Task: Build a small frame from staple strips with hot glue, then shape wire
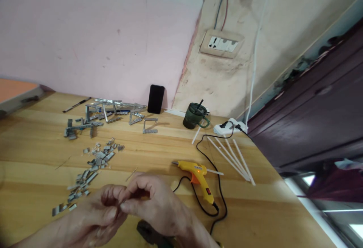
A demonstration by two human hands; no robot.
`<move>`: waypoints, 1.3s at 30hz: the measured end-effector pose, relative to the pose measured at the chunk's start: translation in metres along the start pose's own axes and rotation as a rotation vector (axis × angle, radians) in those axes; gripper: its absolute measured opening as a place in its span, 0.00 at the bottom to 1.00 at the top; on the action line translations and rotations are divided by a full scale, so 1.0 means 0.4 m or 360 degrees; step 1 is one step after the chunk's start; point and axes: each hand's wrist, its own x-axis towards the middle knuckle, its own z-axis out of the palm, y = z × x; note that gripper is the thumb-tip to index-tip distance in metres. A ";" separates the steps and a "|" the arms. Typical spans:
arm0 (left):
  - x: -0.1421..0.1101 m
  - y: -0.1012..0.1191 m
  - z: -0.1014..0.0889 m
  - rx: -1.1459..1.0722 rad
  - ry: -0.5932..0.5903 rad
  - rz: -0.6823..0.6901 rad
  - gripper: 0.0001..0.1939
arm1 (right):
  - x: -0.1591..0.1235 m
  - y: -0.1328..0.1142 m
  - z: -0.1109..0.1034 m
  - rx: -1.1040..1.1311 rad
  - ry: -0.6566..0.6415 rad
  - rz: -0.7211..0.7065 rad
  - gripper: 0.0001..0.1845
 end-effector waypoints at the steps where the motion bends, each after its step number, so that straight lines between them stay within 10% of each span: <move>1: -0.001 0.000 -0.002 0.0012 0.0026 0.0022 0.14 | 0.000 0.002 -0.001 0.0018 0.0003 0.0014 0.05; 23: 0.010 -0.008 -0.002 -0.0089 -0.0176 -0.0188 0.15 | 0.004 0.014 -0.004 0.0051 -0.0095 0.0011 0.10; 39: 0.006 -0.008 -0.002 0.0085 0.0152 0.0030 0.13 | 0.002 0.005 -0.008 0.0025 -0.0056 0.0089 0.05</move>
